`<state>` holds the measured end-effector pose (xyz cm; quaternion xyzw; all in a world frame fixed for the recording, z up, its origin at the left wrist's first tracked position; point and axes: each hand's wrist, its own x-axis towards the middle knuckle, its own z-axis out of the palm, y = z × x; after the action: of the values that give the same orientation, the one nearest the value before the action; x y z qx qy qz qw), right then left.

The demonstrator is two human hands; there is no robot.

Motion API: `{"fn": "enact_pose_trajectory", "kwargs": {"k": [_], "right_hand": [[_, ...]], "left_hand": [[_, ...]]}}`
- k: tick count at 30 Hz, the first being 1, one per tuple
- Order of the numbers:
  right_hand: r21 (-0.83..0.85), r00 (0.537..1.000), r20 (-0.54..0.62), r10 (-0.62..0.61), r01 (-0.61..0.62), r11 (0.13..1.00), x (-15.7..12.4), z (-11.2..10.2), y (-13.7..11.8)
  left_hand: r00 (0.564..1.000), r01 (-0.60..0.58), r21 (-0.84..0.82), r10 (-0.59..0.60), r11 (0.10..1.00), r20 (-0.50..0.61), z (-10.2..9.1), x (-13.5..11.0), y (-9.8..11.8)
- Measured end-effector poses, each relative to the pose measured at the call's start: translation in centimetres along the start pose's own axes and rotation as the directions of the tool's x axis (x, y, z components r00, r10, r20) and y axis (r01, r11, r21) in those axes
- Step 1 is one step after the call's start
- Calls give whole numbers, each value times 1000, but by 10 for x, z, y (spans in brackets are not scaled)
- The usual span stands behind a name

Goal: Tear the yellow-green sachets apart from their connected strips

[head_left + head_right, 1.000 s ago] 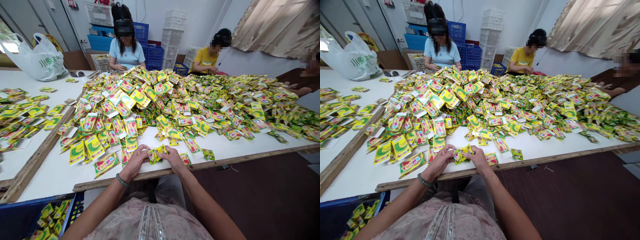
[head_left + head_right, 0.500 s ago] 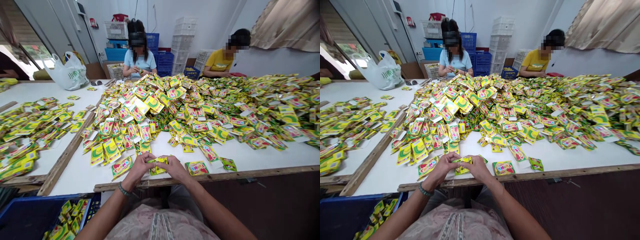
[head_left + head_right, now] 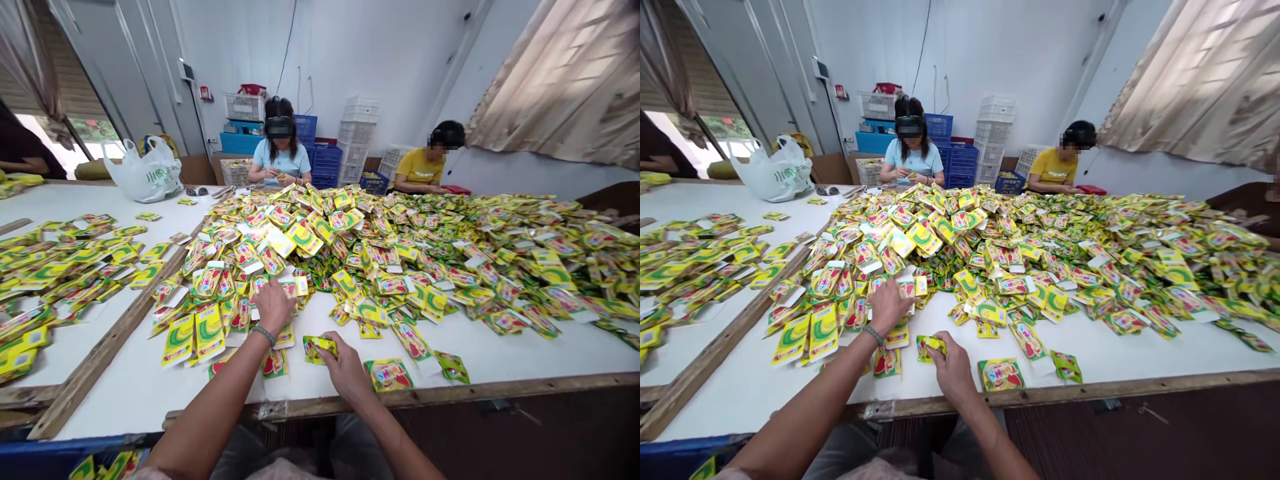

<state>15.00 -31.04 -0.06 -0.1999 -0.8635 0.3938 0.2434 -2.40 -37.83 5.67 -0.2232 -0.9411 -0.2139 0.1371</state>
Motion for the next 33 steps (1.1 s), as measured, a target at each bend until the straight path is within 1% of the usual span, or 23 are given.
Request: {"fn": "enact_pose_trajectory", "kwargs": {"k": [2,4,6,8,9,11,12,13,14,15,16,18,20,21,23,26,28,30,32,33], "right_hand": [[-71,999,6,43,-42,997,0,-3,12],[-128,997,-28,79,-82,988,4,-8,26],[-146,987,-119,104,-121,982,11,-14,36],[-100,964,-235,125,-152,983,22,-24,39],[-44,950,-284,129,-147,988,28,-30,37],[112,931,-345,121,-87,990,40,-44,29],[189,926,-363,107,-39,981,46,-51,22],[253,924,-372,93,5,967,51,-57,15],[297,925,-372,75,42,954,56,-61,8],[317,936,-348,52,65,946,60,-64,2],[322,958,-288,14,83,943,63,-65,-4],[310,991,-109,-77,108,945,65,-63,-9],[286,989,59,-139,116,951,64,-59,-10],[264,983,111,-147,114,958,64,-58,-10],[190,973,178,-147,112,975,63,-57,-10],[80,950,278,-143,125,989,66,-64,-18],[96,925,355,-132,104,990,69,-70,-25],[178,897,422,-131,60,982,71,-75,-30],[233,880,452,-144,40,972,71,-77,-32],[223,881,448,-151,53,973,70,-77,-32]], "left_hand": [[999,14,1,-14,1000,41,4,-1,-4],[999,16,13,-17,1000,43,5,-2,-6],[999,-20,-13,21,1000,41,4,-4,-7],[994,-84,-67,89,994,70,2,-8,-7],[987,-118,-112,128,987,96,1,-12,-7],[962,-183,-260,227,948,150,-1,-21,-10],[939,-212,-371,293,904,178,-2,-27,-12],[909,-226,-497,364,838,201,-3,-34,-14],[879,-212,-618,424,757,217,-4,-41,-16],[856,-171,-720,463,673,229,-5,-48,-18],[846,-103,-800,475,592,243,-5,-54,-20],[851,66,-887,439,456,289,-6,-65,-25],[853,199,-905,388,377,349,-7,-74,-30],[846,241,-902,378,357,376,-8,-77,-34],[829,302,-897,375,322,414,-7,-82,-40],[805,405,-887,372,224,462,-6,-87,-46],[799,456,-875,359,162,483,-4,-89,-48],[806,470,-873,340,132,485,-4,-91,-49],[821,450,-882,323,140,470,-5,-92,-50],[831,428,-890,318,159,456,-7,-93,-50]]}}
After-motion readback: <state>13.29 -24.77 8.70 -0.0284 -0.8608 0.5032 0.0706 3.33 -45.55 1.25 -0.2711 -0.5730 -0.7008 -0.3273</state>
